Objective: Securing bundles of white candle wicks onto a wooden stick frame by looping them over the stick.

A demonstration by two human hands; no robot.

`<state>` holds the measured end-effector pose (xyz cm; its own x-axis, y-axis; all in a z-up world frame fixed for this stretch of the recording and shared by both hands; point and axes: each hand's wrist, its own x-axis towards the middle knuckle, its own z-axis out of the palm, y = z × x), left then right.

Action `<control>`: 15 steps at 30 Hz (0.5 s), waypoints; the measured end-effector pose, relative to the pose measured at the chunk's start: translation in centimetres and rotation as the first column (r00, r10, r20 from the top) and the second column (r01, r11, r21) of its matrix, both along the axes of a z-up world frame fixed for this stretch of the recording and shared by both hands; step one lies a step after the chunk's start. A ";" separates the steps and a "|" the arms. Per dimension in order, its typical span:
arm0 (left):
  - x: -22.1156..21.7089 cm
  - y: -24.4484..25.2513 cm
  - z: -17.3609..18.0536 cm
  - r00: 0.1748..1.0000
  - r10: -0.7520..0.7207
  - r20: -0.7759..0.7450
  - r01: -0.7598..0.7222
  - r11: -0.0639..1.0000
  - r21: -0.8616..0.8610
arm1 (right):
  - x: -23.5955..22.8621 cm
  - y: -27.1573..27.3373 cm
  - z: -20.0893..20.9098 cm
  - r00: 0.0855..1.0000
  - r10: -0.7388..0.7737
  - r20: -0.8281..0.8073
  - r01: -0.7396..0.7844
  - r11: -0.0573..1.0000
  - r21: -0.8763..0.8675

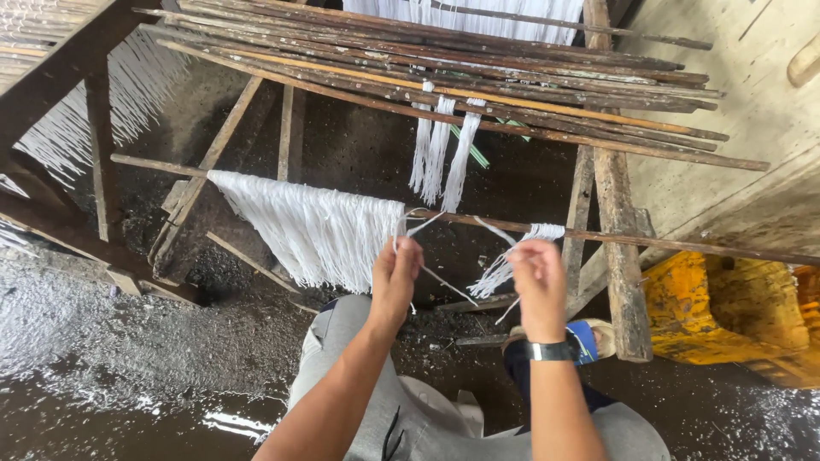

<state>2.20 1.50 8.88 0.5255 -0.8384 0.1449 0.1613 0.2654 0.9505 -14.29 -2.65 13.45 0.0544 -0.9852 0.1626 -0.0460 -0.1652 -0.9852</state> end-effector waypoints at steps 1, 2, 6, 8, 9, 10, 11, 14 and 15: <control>-0.4 0.5 -0.5 1.000 0.000 0.005 0.000 1.000 0.002 | -0.3 -0.2 0.1 1.000 0.000 0.005 0.000 1.000 0.002; -0.8 1.2 -1.0 0.989 -0.117 0.093 0.114 0.993 0.037 | -0.5 -0.2 0.1 0.999 -0.016 0.037 0.015 1.000 0.016; -2.2 2.0 -5.1 0.848 -0.352 0.395 0.272 0.930 0.246 | -1.2 -1.4 -2.6 0.910 0.116 -0.398 -0.154 0.986 -0.064; -2.0 2.0 -8.9 0.775 -0.394 0.494 0.234 0.905 0.354 | -0.3 -0.8 -5.3 0.827 0.212 -0.521 -0.248 0.969 0.001; -1.8 2.0 -10.8 0.693 -0.436 0.574 0.173 0.874 0.455 | 0.3 -0.6 -6.6 0.715 0.310 -0.627 -0.335 0.939 0.082; -1.5 2.2 -13.2 0.687 -0.433 0.584 0.173 0.878 0.447 | 0.8 -0.5 -8.4 0.720 0.301 -0.625 -0.332 0.941 0.070; -1.2 2.2 -15.6 0.641 -0.585 0.496 0.173 0.741 0.649 | 1.3 -0.5 -10.1 0.561 0.418 -0.715 -0.355 0.901 0.248; -0.3 2.7 -18.1 0.571 -0.680 0.460 0.107 0.617 0.779 | 1.2 -1.0 -15.7 0.293 0.571 -0.767 -0.373 0.807 0.458; 0.2 3.2 -18.2 0.569 -0.628 0.530 0.053 0.672 0.739 | 1.1 -1.2 -17.7 0.174 0.612 -0.771 -0.415 0.756 0.506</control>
